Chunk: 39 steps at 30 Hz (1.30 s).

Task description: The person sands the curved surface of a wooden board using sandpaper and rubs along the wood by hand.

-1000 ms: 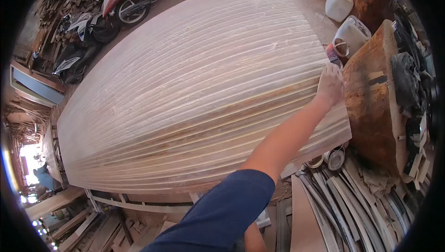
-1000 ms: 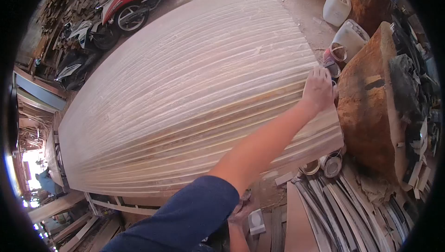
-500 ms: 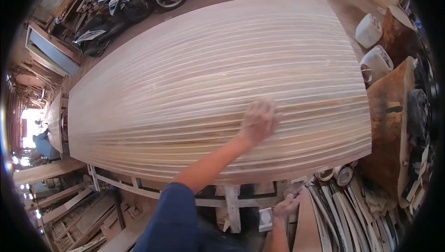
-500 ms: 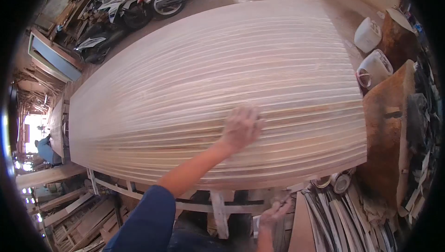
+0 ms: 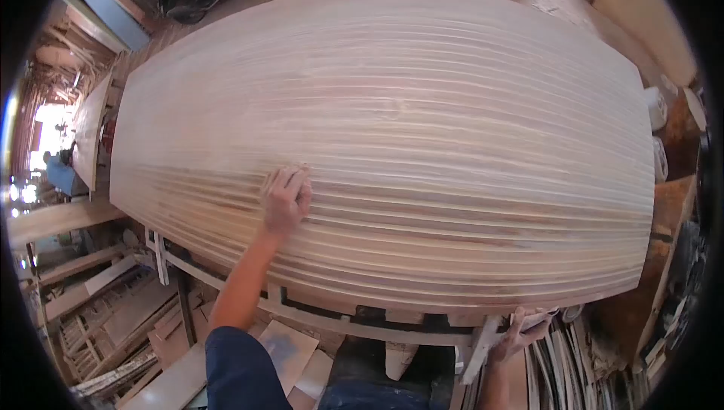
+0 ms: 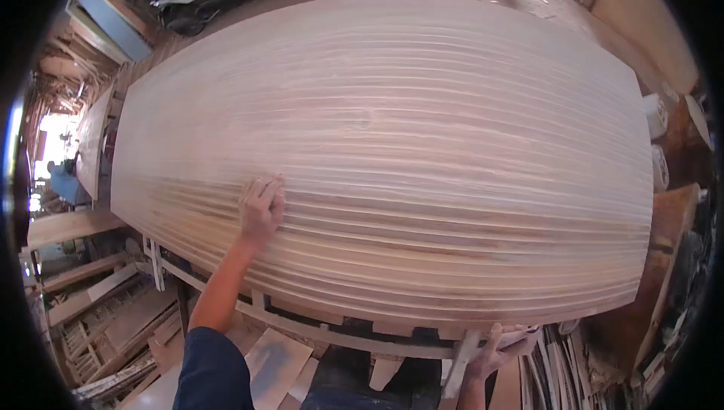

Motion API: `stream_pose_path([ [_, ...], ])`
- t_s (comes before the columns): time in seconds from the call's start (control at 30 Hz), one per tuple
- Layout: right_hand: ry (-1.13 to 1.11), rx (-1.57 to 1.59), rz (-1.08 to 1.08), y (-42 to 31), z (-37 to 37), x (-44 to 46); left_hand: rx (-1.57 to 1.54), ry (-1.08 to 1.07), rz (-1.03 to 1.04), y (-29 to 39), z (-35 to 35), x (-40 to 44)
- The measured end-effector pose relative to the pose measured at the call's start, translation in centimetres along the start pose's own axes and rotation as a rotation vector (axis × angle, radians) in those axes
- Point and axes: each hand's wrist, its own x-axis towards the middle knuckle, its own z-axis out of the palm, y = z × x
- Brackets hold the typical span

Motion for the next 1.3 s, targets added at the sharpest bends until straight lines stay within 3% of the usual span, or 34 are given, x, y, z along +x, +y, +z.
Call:
stream_pose_path([
  [0.17, -0.146, 0.156, -0.086, -1.2, 7.4, -5.5, 0.01, -0.013, -0.129, -12.0, -4.1, -3.8],
  [0.2, -0.356, 0.184, -0.244, 0.1, 8.3, -5.2, 0.064, -0.004, -0.145, -14.4, -4.6, -4.6],
  [0.27, -0.549, 0.191, -0.4, -0.5, 10.3, -5.9, 0.154, 0.03, -0.126, -19.9, -5.4, -6.4],
  [0.3, -0.549, 0.123, -0.358, -2.3, 12.1, -6.5, 0.191, 0.058, -0.095, -22.9, -5.7, -7.4],
  [0.37, -0.535, 0.035, -0.318, -5.6, 14.8, -7.5, 0.313, 0.028, -0.229, -27.5, -6.5, -9.4],
  [0.47, -0.507, 0.007, -0.061, -8.6, 16.2, -7.5, 0.395, 0.004, -0.245, -29.7, -8.3, -9.0],
  [0.53, -0.597, 0.235, 0.068, -9.4, 16.6, -6.7, 0.322, 0.002, -0.27, -29.3, -8.7, -8.4],
  [0.57, -0.622, 0.307, 0.113, -9.8, 17.0, -6.3, 0.307, -0.003, -0.269, -28.7, -8.5, -8.3],
  [0.67, -0.54, 0.25, -0.04, -9.7, 18.3, -4.7, 0.307, -0.002, -0.366, -24.5, -6.9, -7.6],
  [0.77, -0.527, 0.174, -0.025, -7.9, 18.7, -3.2, 0.216, -0.051, -0.253, -14.8, -4.2, -5.7],
  [0.83, -0.569, 0.265, 0.125, -7.6, 18.7, -2.7, 0.149, -0.087, -0.199, -7.3, -2.0, -3.6],
  [0.97, -0.582, 0.27, 0.117, -9.6, 18.9, -0.5, 0.009, -0.127, -0.096, 5.1, 3.1, -0.2],
  [1.07, -0.588, 0.104, -0.323, -8.9, 18.7, 3.6, -0.197, -0.103, -0.04, 13.3, 7.1, 2.0],
  [1.1, -0.592, 0.105, -0.318, -9.8, 19.3, 4.9, -0.272, -0.086, -0.032, 16.0, 8.4, 2.6],
  [1.17, -0.651, -0.228, -0.776, -13.2, 20.5, 7.3, -0.343, -0.071, -0.025, 19.1, 9.9, 3.5],
  [1.23, -0.721, -0.208, -0.846, -14.1, 22.1, 8.4, -0.26, -0.185, 0.111, 20.2, 10.0, 4.0],
  [1.3, -0.798, -0.186, -0.917, -14.0, 23.6, 9.1, -0.288, -0.152, 0.05, 17.8, 10.0, 3.0],
])
